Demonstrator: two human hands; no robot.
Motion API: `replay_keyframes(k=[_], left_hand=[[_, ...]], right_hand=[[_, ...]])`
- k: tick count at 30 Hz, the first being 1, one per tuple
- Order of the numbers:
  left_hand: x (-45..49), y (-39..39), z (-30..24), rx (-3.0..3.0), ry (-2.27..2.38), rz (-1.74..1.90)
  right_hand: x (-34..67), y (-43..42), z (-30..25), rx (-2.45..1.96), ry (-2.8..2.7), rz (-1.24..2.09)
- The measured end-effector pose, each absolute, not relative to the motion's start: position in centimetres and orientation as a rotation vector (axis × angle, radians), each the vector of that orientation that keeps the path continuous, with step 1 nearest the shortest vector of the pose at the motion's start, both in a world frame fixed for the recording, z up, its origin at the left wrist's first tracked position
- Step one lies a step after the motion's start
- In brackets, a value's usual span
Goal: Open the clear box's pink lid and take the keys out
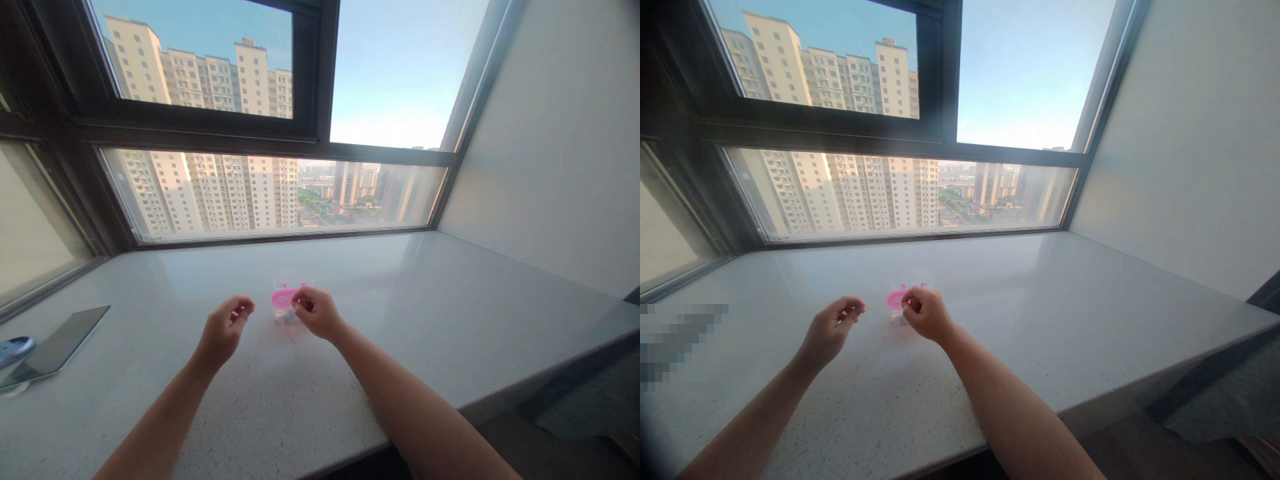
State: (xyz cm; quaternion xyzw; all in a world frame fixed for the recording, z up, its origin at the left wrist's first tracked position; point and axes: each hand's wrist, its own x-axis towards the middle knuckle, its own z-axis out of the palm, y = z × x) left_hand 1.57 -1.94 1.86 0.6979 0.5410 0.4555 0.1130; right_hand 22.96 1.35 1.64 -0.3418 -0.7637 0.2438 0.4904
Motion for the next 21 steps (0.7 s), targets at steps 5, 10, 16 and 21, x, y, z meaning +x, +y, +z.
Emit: replay_keyframes(k=[5, 10, 16, 21], left_hand=[[1.54, -1.91, 1.76, 2.041, 1.582, 1.324], [1.54, -1.91, 1.81, 2.013, 1.568, 1.345], [1.55, -1.99, 1.8, 1.986, 1.532, 1.333], [1.59, -2.01, 1.95, 1.958, 1.559, 1.367]], right_hand=[[22.97, 1.47, 1.5, -0.838, -1.848, 0.591], [23.0, 1.41, 1.53, -0.845, -1.859, 0.586], [22.96, 1.54, 1.45, -0.82, -1.864, 0.596], [22.99, 1.58, 1.38, -0.82, -1.871, 0.59]])
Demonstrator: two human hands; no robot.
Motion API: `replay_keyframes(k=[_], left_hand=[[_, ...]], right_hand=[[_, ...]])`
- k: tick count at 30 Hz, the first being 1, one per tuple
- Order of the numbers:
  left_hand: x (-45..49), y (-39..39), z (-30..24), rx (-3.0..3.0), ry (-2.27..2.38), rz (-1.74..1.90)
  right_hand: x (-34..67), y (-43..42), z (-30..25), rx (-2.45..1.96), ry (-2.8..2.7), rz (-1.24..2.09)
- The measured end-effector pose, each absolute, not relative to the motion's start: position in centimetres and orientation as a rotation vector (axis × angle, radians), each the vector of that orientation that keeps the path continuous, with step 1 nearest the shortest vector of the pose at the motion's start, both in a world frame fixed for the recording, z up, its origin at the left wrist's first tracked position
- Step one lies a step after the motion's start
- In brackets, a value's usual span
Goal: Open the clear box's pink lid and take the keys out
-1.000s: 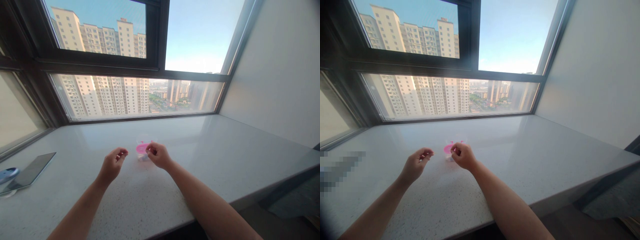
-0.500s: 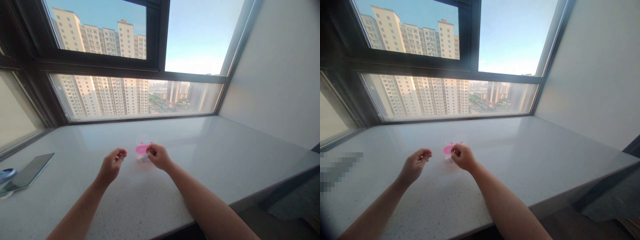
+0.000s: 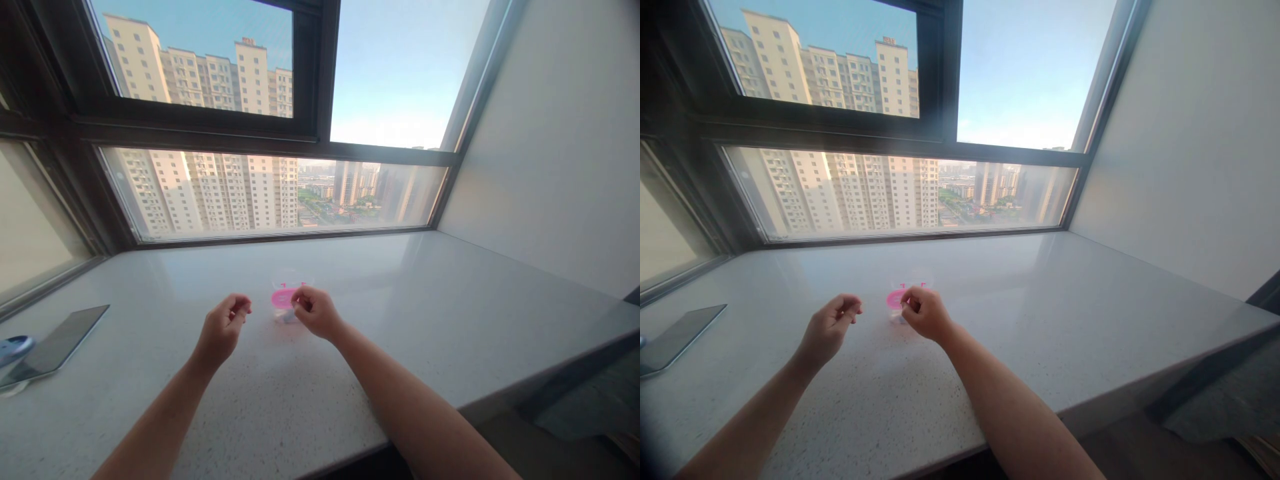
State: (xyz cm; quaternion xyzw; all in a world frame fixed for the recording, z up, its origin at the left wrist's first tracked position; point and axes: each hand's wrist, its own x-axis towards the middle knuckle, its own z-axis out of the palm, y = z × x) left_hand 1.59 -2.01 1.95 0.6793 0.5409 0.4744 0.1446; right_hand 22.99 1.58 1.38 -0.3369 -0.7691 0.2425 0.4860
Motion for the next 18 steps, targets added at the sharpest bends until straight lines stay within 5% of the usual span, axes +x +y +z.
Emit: replay_keyframes(k=[18], left_hand=[[1.78, -2.11, 2.23, 1.982, 1.604, 1.366]], right_hand=[[23.06, 1.48, 1.49, -0.809, -1.919, 0.576]])
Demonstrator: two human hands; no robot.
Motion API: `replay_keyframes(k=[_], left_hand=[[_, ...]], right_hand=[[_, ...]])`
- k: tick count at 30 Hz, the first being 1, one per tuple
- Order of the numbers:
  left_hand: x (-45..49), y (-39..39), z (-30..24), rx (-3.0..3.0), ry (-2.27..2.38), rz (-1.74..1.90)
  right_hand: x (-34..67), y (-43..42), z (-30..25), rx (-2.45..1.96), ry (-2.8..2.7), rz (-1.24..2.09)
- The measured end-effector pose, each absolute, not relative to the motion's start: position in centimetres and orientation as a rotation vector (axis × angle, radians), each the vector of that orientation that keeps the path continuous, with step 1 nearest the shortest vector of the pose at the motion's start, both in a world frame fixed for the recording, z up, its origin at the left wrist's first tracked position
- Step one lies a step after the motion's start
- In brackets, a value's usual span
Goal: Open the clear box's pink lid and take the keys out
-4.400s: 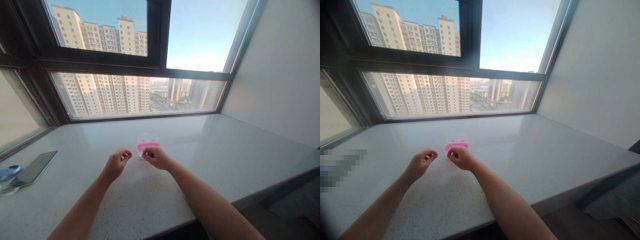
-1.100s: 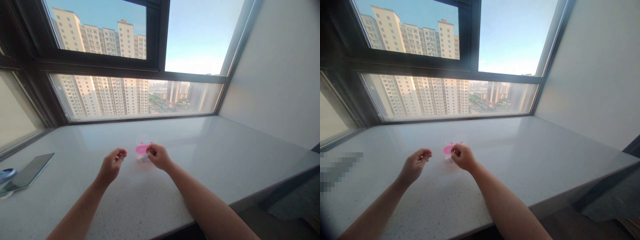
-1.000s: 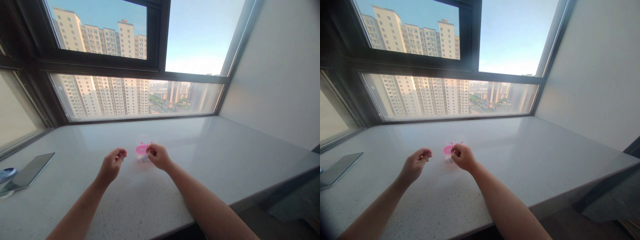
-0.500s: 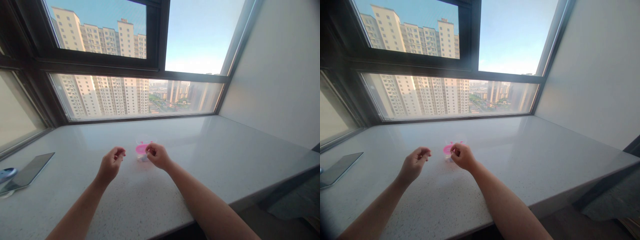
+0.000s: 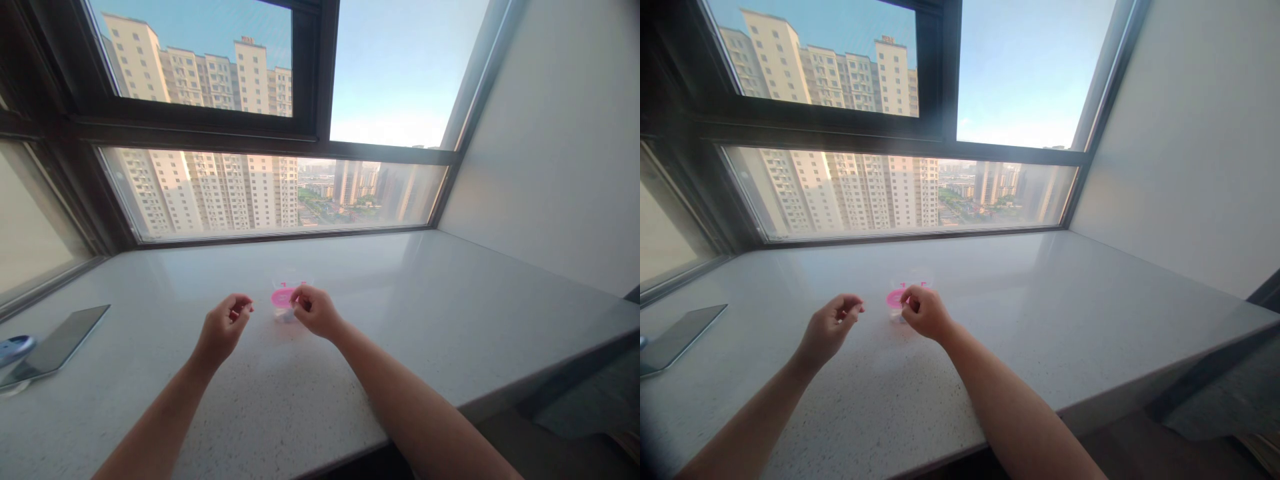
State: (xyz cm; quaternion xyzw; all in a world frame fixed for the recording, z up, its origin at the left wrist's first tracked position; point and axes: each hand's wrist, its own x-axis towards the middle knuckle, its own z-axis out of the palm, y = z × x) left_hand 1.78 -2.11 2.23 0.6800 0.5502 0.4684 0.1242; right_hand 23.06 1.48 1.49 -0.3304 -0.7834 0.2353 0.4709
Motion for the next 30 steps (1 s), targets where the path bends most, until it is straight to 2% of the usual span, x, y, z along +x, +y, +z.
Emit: replay_keyframes(k=[30], left_hand=[[1.53, -2.01, 1.82, 2.007, 1.643, 1.299]], right_hand=[[23.01, 1.47, 1.57, -0.819, -1.943, 0.59]])
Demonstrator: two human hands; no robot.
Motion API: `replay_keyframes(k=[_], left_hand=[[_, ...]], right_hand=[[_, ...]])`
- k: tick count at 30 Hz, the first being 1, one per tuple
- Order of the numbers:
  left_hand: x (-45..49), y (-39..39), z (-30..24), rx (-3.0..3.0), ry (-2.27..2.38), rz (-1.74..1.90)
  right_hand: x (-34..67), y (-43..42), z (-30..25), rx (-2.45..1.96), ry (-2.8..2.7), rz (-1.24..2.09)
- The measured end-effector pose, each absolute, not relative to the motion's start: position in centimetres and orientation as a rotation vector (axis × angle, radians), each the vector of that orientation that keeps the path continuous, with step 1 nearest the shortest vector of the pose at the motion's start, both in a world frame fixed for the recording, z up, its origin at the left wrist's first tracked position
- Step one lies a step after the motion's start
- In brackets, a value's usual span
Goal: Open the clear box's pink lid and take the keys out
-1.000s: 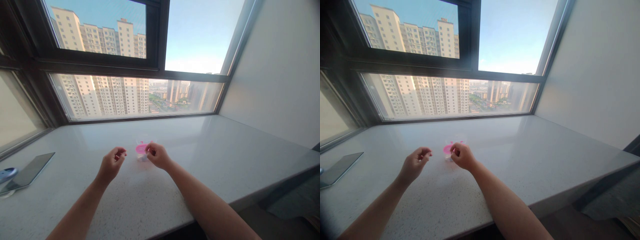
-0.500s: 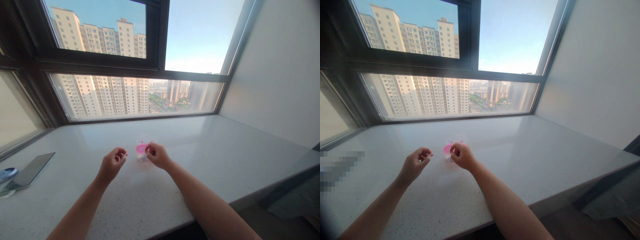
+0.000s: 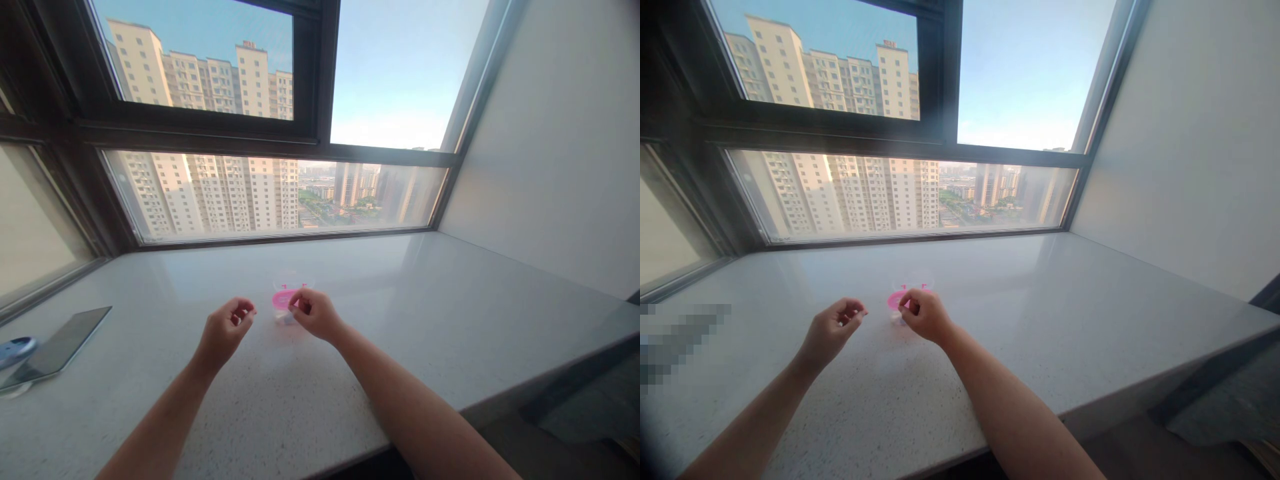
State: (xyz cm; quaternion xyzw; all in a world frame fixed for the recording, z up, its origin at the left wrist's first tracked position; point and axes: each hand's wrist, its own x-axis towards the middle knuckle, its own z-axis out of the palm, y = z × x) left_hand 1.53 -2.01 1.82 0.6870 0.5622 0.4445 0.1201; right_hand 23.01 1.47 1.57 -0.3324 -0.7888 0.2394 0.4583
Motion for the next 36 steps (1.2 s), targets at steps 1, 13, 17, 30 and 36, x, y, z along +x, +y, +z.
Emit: replay_keyframes(k=[1, 13, 17, 30, 36], left_hand=[[1.51, -1.99, 1.8, 2.005, 1.641, 1.301], [1.87, -2.34, 2.11, 2.011, 1.576, 1.27], [1.87, -2.32, 2.13, 2.006, 1.582, 1.283], [1.61, -2.11, 1.84, 1.956, 1.54, 1.316], [1.62, -2.2, 2.01, 2.064, 1.552, 1.313]], right_hand=[[23.01, 1.46, 1.6, -0.821, -1.944, 0.591], [22.87, 1.38, 1.7, -0.833, -1.952, 0.565], [22.84, 1.42, 1.63, -0.834, -1.954, 0.56], [22.8, 1.41, 1.67, -0.84, -1.948, 0.538], [22.81, 1.36, 1.7, -0.83, -1.943, 0.549]])
